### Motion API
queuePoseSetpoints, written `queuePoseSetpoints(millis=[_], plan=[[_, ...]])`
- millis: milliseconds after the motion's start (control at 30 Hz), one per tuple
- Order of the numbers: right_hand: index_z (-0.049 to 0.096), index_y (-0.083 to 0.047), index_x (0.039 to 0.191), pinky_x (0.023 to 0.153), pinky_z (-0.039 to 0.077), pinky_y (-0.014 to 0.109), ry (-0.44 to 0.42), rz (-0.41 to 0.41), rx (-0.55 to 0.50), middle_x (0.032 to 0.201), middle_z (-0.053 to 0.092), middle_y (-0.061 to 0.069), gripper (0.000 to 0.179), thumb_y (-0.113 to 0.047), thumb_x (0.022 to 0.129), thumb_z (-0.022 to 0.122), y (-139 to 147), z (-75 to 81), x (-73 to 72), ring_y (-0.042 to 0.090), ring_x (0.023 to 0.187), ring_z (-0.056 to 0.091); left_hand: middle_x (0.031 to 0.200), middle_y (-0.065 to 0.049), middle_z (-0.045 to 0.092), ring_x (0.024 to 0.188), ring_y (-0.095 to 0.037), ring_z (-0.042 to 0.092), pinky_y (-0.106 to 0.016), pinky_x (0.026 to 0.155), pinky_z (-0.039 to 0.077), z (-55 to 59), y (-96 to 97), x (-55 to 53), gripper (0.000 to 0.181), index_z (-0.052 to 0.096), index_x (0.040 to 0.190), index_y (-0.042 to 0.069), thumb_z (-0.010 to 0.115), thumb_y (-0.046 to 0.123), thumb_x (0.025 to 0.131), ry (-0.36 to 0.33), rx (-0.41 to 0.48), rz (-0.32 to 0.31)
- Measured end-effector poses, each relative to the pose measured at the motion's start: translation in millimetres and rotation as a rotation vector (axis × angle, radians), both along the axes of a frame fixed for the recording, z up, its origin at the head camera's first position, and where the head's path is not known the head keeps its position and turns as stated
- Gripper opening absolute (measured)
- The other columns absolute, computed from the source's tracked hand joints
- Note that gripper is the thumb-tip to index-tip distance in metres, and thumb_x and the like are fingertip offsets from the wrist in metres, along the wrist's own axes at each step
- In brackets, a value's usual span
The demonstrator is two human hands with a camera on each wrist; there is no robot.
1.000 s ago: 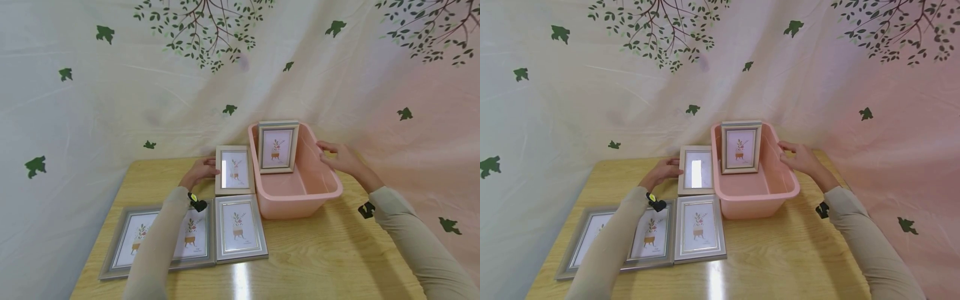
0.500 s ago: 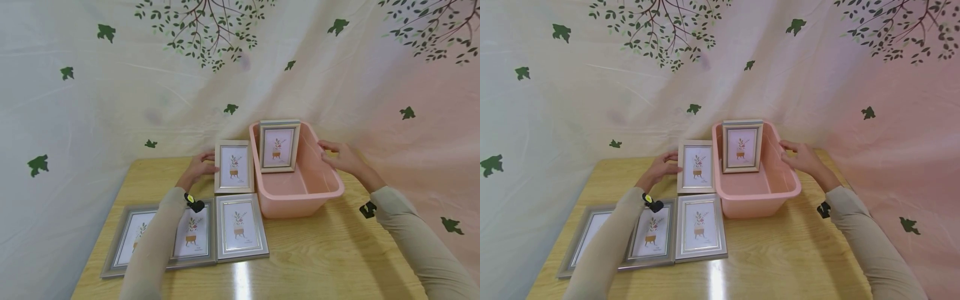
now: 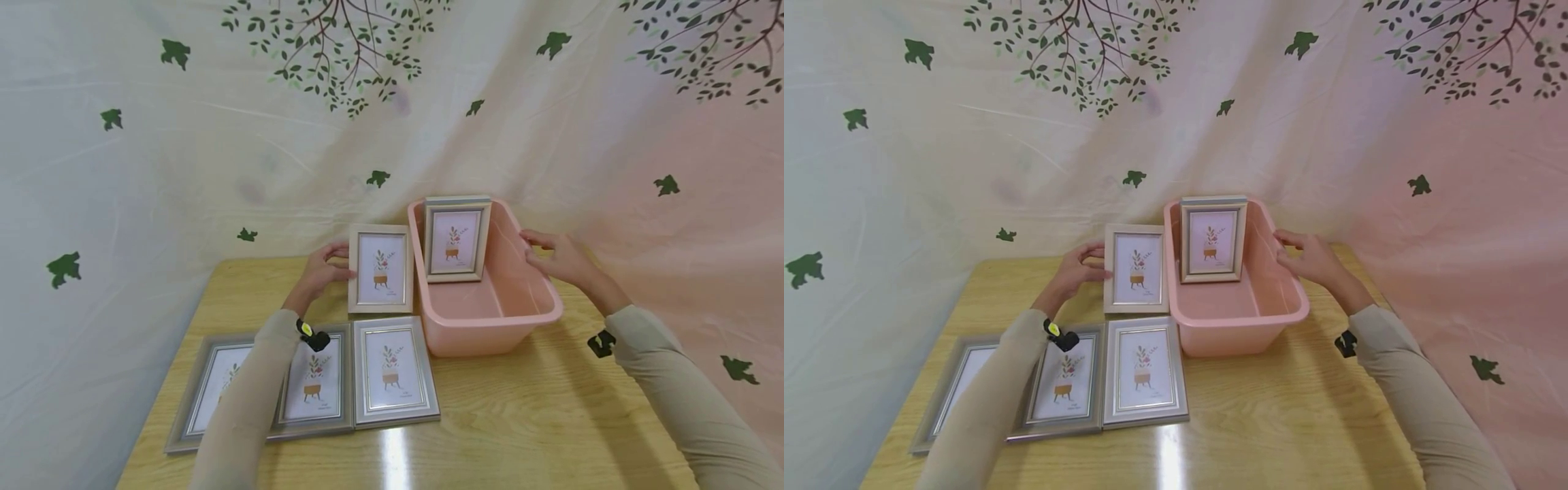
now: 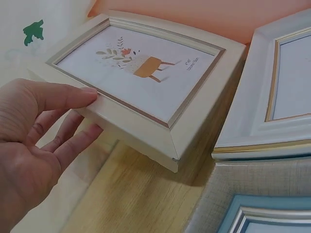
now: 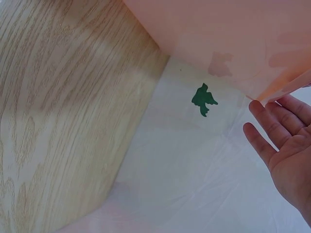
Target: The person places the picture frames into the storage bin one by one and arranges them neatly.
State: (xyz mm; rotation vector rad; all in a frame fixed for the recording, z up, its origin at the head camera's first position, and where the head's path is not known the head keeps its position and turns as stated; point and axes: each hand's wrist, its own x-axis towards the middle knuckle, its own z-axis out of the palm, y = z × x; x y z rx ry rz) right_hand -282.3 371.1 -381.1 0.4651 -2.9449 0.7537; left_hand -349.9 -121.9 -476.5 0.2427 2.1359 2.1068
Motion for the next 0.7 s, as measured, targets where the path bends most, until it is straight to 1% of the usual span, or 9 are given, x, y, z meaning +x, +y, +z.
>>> queuePoseSetpoints(millis=[33,67,133,333,433,533,600,633,700], plan=[[0.047,-0.007,0.152,0.054,0.044,0.028,-0.002,-0.003,-0.007,0.145,0.055,0.029,0.057,-0.029,0.101,0.062,0.1,-0.2,-0.1,0.015,0.047,0.036,0.128,-0.021,0.058,0.088,-0.012,0.070,-0.025,0.076,0.062,0.5,-0.1,-0.1,0.072,0.049,0.143,-0.006,0.072,-0.022,0.076,0.011,-0.006,0.000],[0.047,-0.006,0.152,0.054,0.044,0.028,0.003,-0.002,-0.007,0.144,0.055,0.029,0.057,-0.029,0.101,0.062,0.2,-0.3,-0.3,0.015,0.047,0.036,0.131,-0.023,0.057,0.089,-0.013,0.070,-0.025,0.077,0.062,0.8,-0.3,-0.2,0.072,0.049,0.143,-0.005,0.073,-0.021,0.077,0.021,-0.014,0.000],[0.048,-0.006,0.151,0.057,0.045,0.027,0.005,-0.007,-0.003,0.145,0.055,0.029,0.057,-0.029,0.101,0.061,0.0,-0.6,-0.8,0.014,0.051,0.041,0.133,-0.027,0.056,0.092,-0.015,0.070,-0.025,0.078,0.062,1.5,-0.6,0.4,0.072,0.049,0.143,-0.005,0.073,-0.020,0.077,0.039,-0.029,-0.004],[0.049,-0.006,0.151,0.053,0.043,0.029,0.007,-0.018,-0.014,0.144,0.056,0.028,0.055,-0.026,0.101,0.061,0.2,-2.1,-1.4,0.017,0.052,0.041,0.129,-0.023,0.059,0.093,-0.018,0.070,-0.026,0.077,0.062,5.0,0.1,4.3,0.071,0.050,0.142,-0.004,0.075,-0.017,0.077,0.076,-0.078,0.006],[0.048,-0.005,0.151,0.059,0.045,0.029,0.010,-0.013,-0.010,0.144,0.055,0.028,0.056,-0.027,0.101,0.061,0.1,-1.7,-1.0,0.019,0.059,0.048,0.129,-0.023,0.060,0.093,-0.020,0.070,-0.026,0.076,0.062,6.5,0.5,5.5,0.070,0.050,0.142,-0.004,0.076,-0.016,0.077,0.084,-0.081,0.006],[0.048,-0.006,0.151,0.061,0.045,0.029,0.011,-0.013,0.000,0.144,0.056,0.028,0.056,-0.029,0.101,0.061,0.0,-1.1,-0.3,0.019,0.062,0.049,0.130,-0.025,0.059,0.095,-0.023,0.071,-0.025,0.075,0.061,7.6,0.5,6.6,0.071,0.050,0.142,-0.005,0.076,-0.016,0.077,0.093,-0.083,0.003],[0.047,-0.006,0.151,0.057,0.044,0.031,0.012,-0.010,0.003,0.144,0.056,0.028,0.056,-0.029,0.101,0.060,0.7,-1.1,-0.3,0.021,0.057,0.046,0.131,-0.027,0.058,0.095,-0.025,0.070,-0.025,0.075,0.061,8.3,0.3,7.6,0.071,0.050,0.141,-0.005,0.075,-0.017,0.076,0.092,-0.080,0.004],[0.047,-0.006,0.151,0.058,0.044,0.031,0.016,-0.008,0.006,0.143,0.056,0.028,0.056,-0.029,0.101,0.060,0.9,-1.2,-0.4,0.022,0.059,0.047,0.132,-0.027,0.058,0.095,-0.025,0.070,-0.025,0.075,0.061,8.6,0.2,8.1,0.071,0.050,0.142,-0.005,0.075,-0.017,0.076,0.090,-0.078,0.005],[0.048,-0.006,0.151,0.062,0.046,0.032,0.024,-0.002,0.008,0.143,0.056,0.028,0.056,-0.029,0.101,0.060,1.7,-1.8,-0.7,0.025,0.069,0.056,0.133,-0.029,0.057,0.094,-0.023,0.070,-0.024,0.075,0.061,9.3,0.2,9.1,0.071,0.050,0.142,-0.005,0.075,-0.017,0.076,0.088,-0.080,0.008]])
